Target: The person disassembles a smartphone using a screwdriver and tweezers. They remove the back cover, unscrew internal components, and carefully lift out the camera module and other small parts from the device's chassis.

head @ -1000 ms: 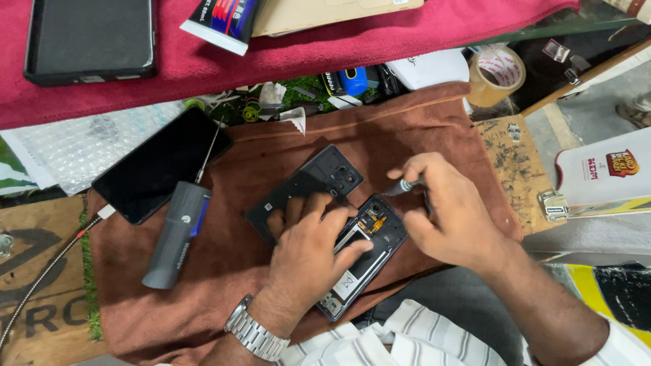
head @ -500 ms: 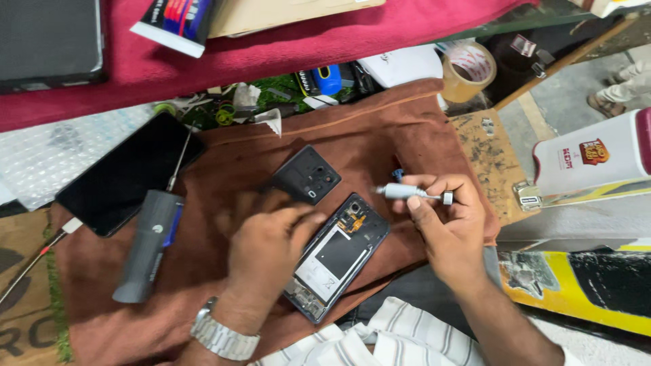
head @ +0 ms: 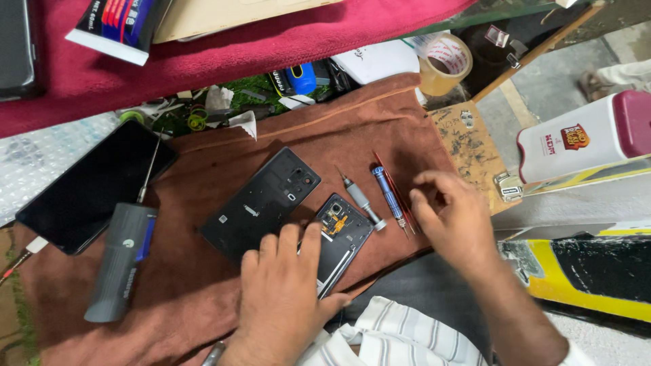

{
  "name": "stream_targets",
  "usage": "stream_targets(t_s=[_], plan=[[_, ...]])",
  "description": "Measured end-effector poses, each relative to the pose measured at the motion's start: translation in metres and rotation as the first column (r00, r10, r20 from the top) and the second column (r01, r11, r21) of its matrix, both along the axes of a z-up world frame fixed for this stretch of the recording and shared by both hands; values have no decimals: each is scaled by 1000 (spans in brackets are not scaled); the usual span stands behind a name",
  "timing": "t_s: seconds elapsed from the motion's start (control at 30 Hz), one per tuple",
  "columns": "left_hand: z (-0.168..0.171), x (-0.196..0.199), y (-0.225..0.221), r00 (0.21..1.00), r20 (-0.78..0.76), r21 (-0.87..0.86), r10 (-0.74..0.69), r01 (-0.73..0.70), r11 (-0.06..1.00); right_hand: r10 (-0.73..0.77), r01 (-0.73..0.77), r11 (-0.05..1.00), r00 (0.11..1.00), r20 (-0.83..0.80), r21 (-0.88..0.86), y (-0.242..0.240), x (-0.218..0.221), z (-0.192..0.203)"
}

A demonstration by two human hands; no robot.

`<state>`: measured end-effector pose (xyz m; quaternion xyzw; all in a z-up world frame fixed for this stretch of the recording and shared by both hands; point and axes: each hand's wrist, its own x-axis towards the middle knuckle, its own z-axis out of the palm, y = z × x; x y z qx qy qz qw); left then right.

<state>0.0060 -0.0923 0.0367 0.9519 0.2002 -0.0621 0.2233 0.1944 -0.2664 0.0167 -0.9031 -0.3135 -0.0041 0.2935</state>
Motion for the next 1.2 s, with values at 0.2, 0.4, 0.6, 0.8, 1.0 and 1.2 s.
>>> stream_targets(t_s=[0.2, 0.4, 0.6, 0.8, 1.0, 1.2], plan=[[5, 5, -1, 999, -7, -6, 42, -42, 999, 198, -196, 965, 980, -5, -177, -15, 11, -4], [16, 2, 3, 985, -40, -159, 168, -172, 972, 128, -150, 966, 985, -114, -213, -12, 8, 0], [17, 5, 11, 899, 132, -866, 419, -101, 489, 111, -125, 976, 990, -85, -180, -8, 5, -2], [13, 19, 1, 906, 156, -877, 394, 311, -366, -148, 99, 972, 964, -223, -215, -11, 16, -33], [15, 21, -1, 860, 168, -818, 483, 394, -418, 338, 450, 595, 612, -715, 666, -38, 21, -50], [24, 26, -3, 848, 188, -845, 496, 397, -358, 675, 553, 294, 457, -579, 780, -35, -17, 15]])
